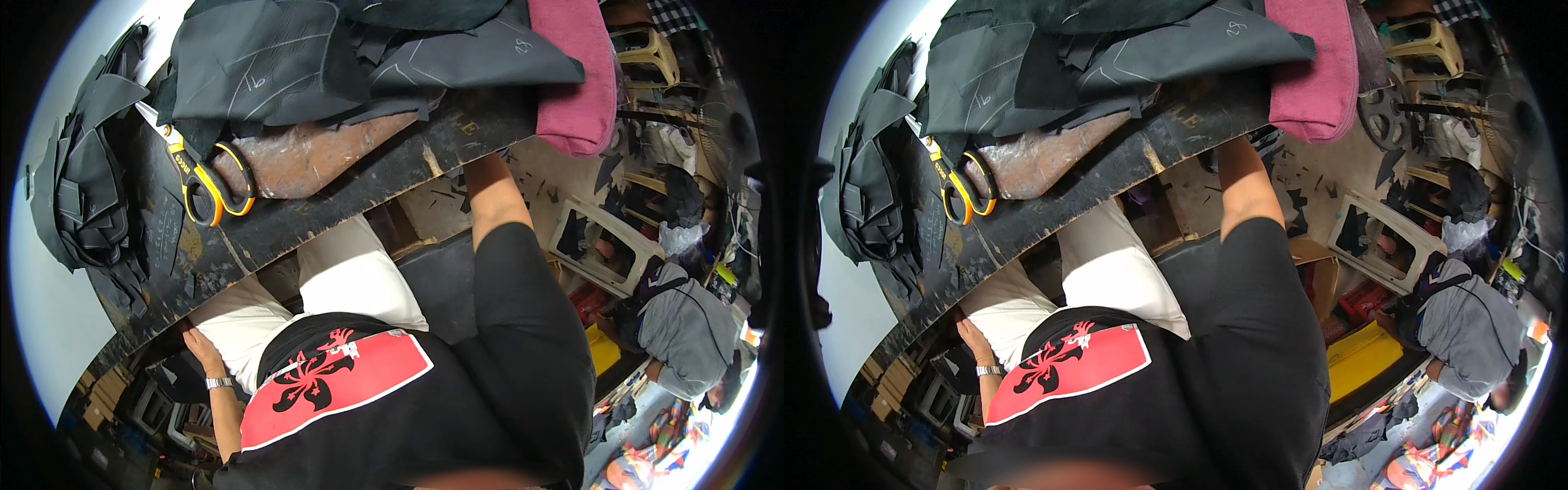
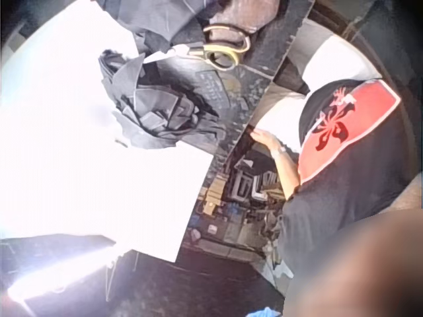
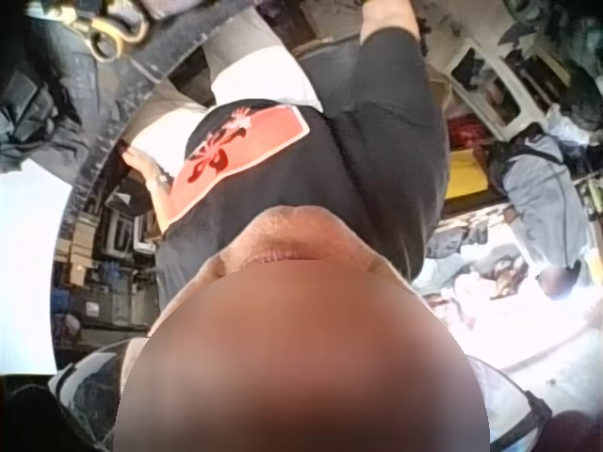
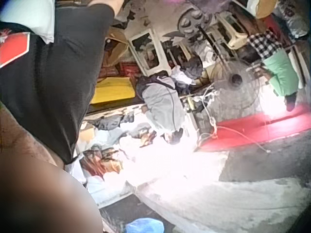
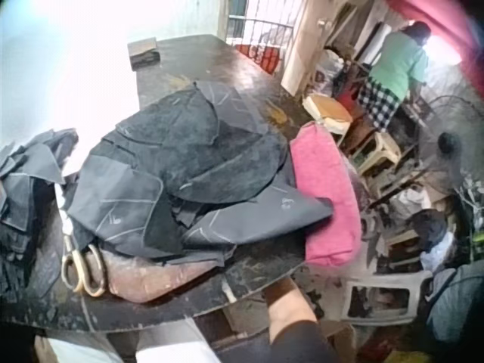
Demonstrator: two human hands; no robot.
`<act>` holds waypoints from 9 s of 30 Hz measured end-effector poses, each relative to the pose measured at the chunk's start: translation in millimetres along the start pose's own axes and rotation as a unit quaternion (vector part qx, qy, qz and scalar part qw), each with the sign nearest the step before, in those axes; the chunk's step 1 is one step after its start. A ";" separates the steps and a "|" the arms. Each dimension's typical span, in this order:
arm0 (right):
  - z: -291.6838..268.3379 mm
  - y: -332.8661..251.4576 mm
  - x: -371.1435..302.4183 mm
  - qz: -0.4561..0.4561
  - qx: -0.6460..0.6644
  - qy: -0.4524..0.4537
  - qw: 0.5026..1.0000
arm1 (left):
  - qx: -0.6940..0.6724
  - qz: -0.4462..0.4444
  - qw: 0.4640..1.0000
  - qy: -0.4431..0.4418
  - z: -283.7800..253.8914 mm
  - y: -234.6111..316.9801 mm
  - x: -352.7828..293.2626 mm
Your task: The person uses shears to cut black fabric pieces on a worktable. They repeatedly pick up fabric, align it, cut along marked lines, and place the cut pieces aside. The person also retrieves additional fabric from a bag and continues cutting.
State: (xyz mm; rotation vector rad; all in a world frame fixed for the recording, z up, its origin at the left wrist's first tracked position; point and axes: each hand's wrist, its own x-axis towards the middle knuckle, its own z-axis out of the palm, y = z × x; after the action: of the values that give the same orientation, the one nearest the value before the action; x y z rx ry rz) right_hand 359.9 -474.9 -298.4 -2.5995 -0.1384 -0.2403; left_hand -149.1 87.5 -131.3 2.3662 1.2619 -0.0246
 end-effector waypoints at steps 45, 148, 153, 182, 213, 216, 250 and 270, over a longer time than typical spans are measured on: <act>-177.1 -322.0 -186.7 -0.237 0.273 -0.129 0.923 | -0.114 0.133 0.984 -0.037 56.0 -7.8 20.8; -155.2 -405.3 -198.3 0.107 0.431 -0.508 0.738 | -0.801 0.048 0.550 -0.230 -28.2 260.8 -2.5; -152.5 -407.7 -203.1 0.113 0.443 -0.512 0.727 | -0.787 0.056 0.577 -0.211 -27.8 260.0 -1.6; -156.5 -396.6 -195.7 0.087 0.354 -0.523 0.771 | -0.731 0.119 0.650 -0.172 -30.0 250.1 4.0; -147.5 -429.1 -171.4 0.107 0.600 -0.323 0.724 | -0.686 0.142 0.640 -0.316 -43.2 248.4 10.0; -139.8 -426.6 -181.7 0.152 0.632 -0.302 0.697 | -0.750 0.026 0.593 -0.293 -45.7 233.3 3.2; -164.2 -398.7 -203.3 0.065 0.381 -0.574 0.722 | -0.529 0.328 0.782 -0.037 -46.1 243.7 -4.8; -160.4 -400.1 -214.9 0.090 0.401 -0.511 0.755 | -0.538 0.318 0.781 -0.029 -49.0 243.4 -1.2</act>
State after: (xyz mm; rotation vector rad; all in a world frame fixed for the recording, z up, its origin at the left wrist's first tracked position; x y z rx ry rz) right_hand 68.8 -224.1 -8.1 -1.5771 -0.2848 1.1007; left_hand 33.3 -9.8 6.2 1.5718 0.1874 0.6499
